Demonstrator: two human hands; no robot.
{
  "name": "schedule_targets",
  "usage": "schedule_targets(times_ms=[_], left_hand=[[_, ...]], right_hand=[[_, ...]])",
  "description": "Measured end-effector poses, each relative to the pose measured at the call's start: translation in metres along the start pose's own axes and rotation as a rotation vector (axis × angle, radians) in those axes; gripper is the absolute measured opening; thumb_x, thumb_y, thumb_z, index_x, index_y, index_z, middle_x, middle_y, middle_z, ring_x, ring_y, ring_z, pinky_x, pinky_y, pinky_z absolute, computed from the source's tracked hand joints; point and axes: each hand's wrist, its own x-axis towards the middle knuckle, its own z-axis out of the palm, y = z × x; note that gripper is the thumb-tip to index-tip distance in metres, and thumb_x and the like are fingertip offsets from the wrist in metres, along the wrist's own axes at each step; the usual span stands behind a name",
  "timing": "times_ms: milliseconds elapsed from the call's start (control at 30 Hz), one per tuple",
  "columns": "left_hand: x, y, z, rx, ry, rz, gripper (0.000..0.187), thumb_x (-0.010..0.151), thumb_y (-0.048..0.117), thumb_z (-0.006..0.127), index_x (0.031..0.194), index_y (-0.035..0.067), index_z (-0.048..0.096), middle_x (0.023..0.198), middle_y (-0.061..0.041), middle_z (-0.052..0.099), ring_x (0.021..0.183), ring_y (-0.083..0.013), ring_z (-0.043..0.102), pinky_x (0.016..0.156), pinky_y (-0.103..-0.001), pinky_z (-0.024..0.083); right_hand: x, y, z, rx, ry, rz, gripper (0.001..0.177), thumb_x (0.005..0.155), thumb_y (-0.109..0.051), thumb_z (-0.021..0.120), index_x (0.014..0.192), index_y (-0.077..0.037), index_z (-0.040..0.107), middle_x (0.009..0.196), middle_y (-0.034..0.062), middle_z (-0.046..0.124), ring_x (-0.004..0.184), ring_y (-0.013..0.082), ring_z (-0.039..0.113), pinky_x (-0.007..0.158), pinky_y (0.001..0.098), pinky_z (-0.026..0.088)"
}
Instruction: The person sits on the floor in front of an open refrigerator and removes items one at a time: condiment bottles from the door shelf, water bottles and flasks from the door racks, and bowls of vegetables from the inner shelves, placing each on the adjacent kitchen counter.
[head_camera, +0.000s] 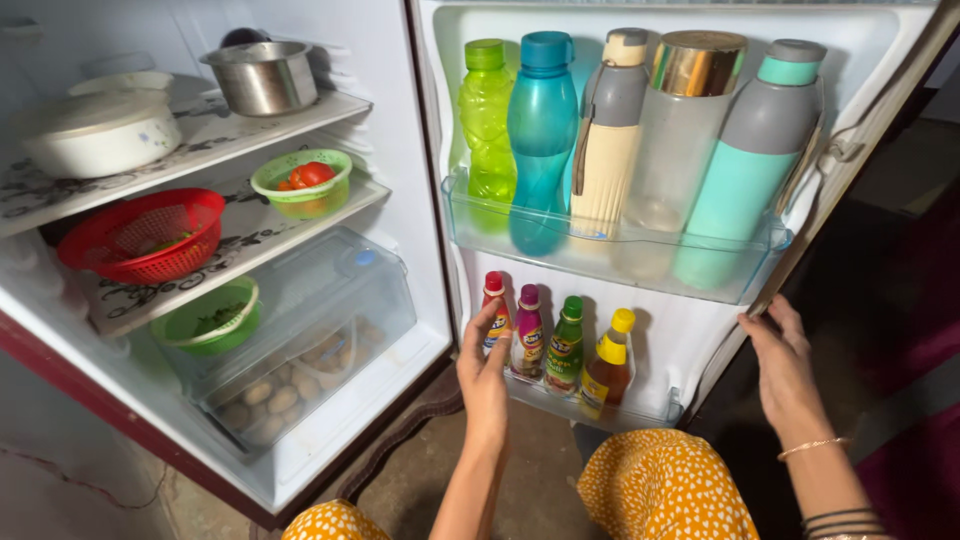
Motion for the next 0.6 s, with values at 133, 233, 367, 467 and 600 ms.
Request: schedule_targets(times_ms=[133, 233, 367, 467, 600], left_hand=[[0.008, -0.016, -0.001, 0.011, 0.036, -0.062, 0.040, 0.095, 0.008, 0.058, 0.135, 0.004, 0.062, 0.137, -0.010, 0.064, 0.129, -0.0188, 0.056, 0.110, -0.033, 0.039], [0.010, -0.027, 0.000, -0.025, 0.043, -0.102, 0.038, 0.095, 0.006, 0.056, 0.132, 0.003, 0.062, 0.135, -0.010, 0.065, 0.129, -0.0189, 0.057, 0.110, -0.033, 0.039], [0.013, -0.035, -0.002, -0.039, 0.083, -0.176, 0.035, 0.094, 0.005, 0.056, 0.129, 0.002, 0.063, 0.132, -0.010, 0.065, 0.122, -0.0190, 0.059, 0.107, -0.034, 0.041], [0.016, -0.048, -0.007, -0.038, 0.125, -0.220, 0.033, 0.095, 0.005, 0.056, 0.127, 0.002, 0.063, 0.129, -0.009, 0.065, 0.120, -0.0172, 0.059, 0.106, -0.033, 0.042], [0.027, -0.080, -0.021, -0.084, 0.164, -0.230, 0.032, 0.096, 0.004, 0.056, 0.127, 0.000, 0.062, 0.127, -0.008, 0.066, 0.119, -0.0162, 0.059, 0.105, -0.031, 0.043]], right_hand=[[-0.025, 0.015, 0.008, -0.041, 0.095, 0.063, 0.060, 0.094, -0.012, 0.066, 0.149, 0.001, 0.046, 0.144, 0.0142, 0.054, 0.136, 0.0201, 0.048, 0.117, 0.0323, 0.034], [-0.049, 0.028, 0.026, 0.019, 0.074, 0.110, 0.053, 0.092, -0.009, 0.064, 0.143, 0.000, 0.052, 0.138, 0.0125, 0.057, 0.125, 0.0188, 0.054, 0.110, 0.0326, 0.041], [-0.077, 0.033, 0.071, 0.032, -0.008, 0.155, 0.045, 0.088, -0.005, 0.062, 0.133, -0.001, 0.060, 0.130, 0.0117, 0.063, 0.117, 0.0184, 0.059, 0.106, 0.0326, 0.044], [-0.092, 0.034, 0.115, 0.068, -0.078, 0.117, 0.041, 0.088, -0.005, 0.065, 0.129, 0.001, 0.064, 0.125, 0.0106, 0.066, 0.117, 0.0180, 0.059, 0.106, 0.0329, 0.044], [-0.107, 0.045, 0.176, 0.118, -0.154, 0.128, 0.037, 0.092, -0.008, 0.066, 0.128, 0.001, 0.065, 0.125, 0.0100, 0.069, 0.116, 0.0193, 0.064, 0.107, 0.0327, 0.048]])
